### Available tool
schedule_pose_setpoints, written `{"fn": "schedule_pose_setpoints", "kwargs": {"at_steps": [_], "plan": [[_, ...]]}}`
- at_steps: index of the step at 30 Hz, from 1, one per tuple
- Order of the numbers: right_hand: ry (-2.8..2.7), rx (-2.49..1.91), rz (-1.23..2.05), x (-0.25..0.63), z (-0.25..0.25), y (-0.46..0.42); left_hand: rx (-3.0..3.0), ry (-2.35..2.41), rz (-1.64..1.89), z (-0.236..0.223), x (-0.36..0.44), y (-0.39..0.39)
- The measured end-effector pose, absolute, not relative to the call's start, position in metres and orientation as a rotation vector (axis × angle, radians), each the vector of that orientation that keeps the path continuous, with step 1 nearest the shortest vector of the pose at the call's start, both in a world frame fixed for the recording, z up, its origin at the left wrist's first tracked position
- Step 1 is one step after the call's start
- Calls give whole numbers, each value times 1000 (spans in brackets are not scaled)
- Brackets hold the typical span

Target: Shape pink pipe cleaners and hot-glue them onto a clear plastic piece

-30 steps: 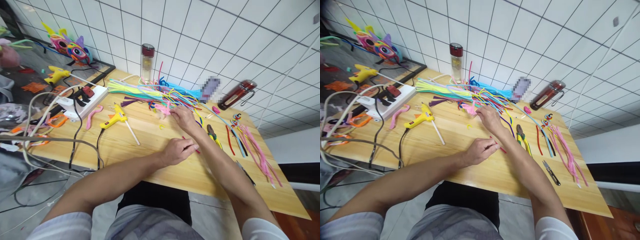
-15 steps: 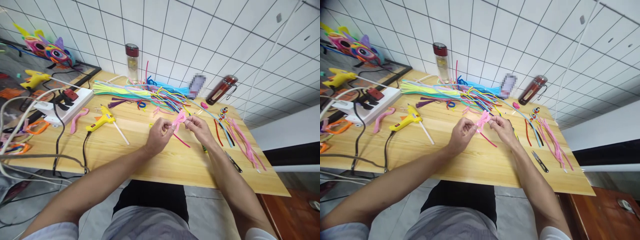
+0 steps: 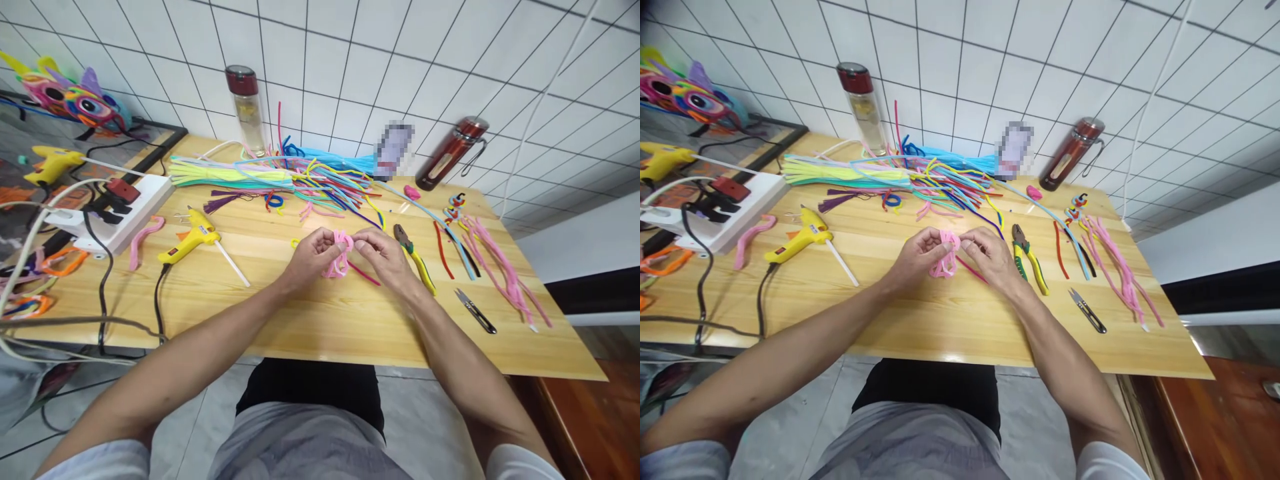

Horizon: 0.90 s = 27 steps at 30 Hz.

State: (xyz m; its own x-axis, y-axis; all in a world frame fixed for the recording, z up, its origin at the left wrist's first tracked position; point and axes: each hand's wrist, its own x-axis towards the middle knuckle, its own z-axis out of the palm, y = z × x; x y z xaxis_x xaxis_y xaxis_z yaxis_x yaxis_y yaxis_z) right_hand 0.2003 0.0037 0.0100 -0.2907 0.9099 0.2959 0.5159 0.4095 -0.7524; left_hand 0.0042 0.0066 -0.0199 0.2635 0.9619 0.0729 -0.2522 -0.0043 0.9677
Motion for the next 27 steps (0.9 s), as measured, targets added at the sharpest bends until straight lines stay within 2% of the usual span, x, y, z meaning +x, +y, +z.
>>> {"fn": "schedule_pose_setpoints", "kwargs": {"at_steps": [5, 17, 27], "plan": [[-1894, -1312, 500, 195, 12, -2, 1166, 783, 1152, -24, 5, 8], [-1660, -1447, 692, 191, -4, -3, 1155, 761, 1079, -26, 5, 8], [-1473, -1420, 793, 191, -1, -1, 1129, 922, 1078, -26, 2, 11]]}}
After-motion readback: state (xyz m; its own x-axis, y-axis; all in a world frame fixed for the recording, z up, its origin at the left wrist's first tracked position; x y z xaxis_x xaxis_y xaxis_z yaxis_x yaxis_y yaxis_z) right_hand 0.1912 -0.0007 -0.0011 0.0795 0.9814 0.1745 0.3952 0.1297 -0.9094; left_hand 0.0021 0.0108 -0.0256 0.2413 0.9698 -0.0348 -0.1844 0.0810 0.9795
